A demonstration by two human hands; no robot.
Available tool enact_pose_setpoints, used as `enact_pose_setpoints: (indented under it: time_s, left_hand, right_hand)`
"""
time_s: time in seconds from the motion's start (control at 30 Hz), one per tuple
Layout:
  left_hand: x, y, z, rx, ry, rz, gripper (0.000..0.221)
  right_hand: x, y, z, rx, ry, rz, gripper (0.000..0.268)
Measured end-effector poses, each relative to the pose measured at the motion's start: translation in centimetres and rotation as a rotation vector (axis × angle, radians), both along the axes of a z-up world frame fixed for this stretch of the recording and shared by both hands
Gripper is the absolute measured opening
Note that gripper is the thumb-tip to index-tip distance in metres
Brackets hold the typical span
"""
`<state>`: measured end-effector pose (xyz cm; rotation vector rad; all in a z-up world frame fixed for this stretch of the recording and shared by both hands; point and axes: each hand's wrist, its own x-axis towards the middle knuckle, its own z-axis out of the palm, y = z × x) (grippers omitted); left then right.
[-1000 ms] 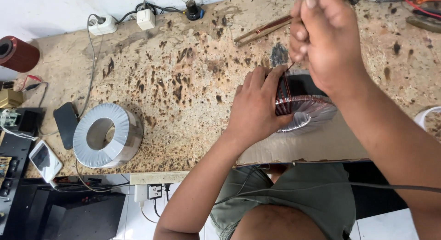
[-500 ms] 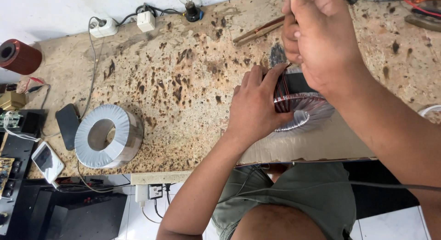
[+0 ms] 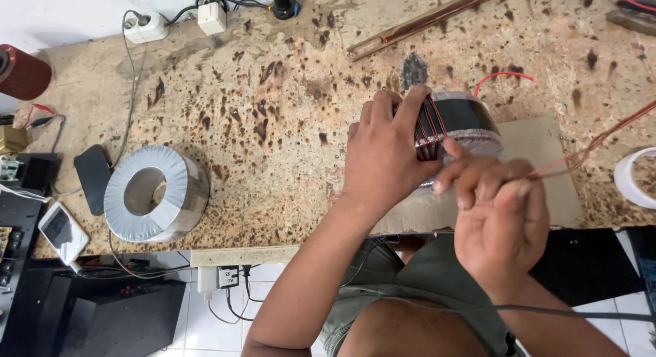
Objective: Manually winding copper wire around a toroidal transformer core to create a primary coil using a wooden stick as a shuttle.
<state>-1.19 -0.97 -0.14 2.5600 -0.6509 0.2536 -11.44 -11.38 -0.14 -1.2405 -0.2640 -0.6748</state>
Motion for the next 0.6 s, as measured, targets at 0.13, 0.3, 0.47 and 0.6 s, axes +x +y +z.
enact_pose_setpoints:
  time_s: [0.13, 0.3, 0.47, 0.6]
  left_hand:
    - [-0.3, 0.1, 0.2, -0.012, 0.021, 0.011, 0.097]
    - [-0.6, 0.0, 0.3, -0.005, 0.011, 0.016, 0.095]
    - [-0.6, 0.0, 0.4, 0.034, 0.029, 0.024, 0.098]
    - [-0.1, -0.1, 0.4, 0.013, -0.013, 0.005, 0.093]
  right_hand:
    - [-1.7, 0.0, -1.3, -0.03, 0.034, -0.048, 0.037]
    - [-2.4, -0.5, -2.7, 0.001, 0.051, -0.065, 0.04]
    - [-2.3, 0.1, -5.5, -0.004, -0.016, -0.104, 0.041]
    - [-0.6, -0.2, -9.5, -0.092, -0.082, -0.113, 0.041]
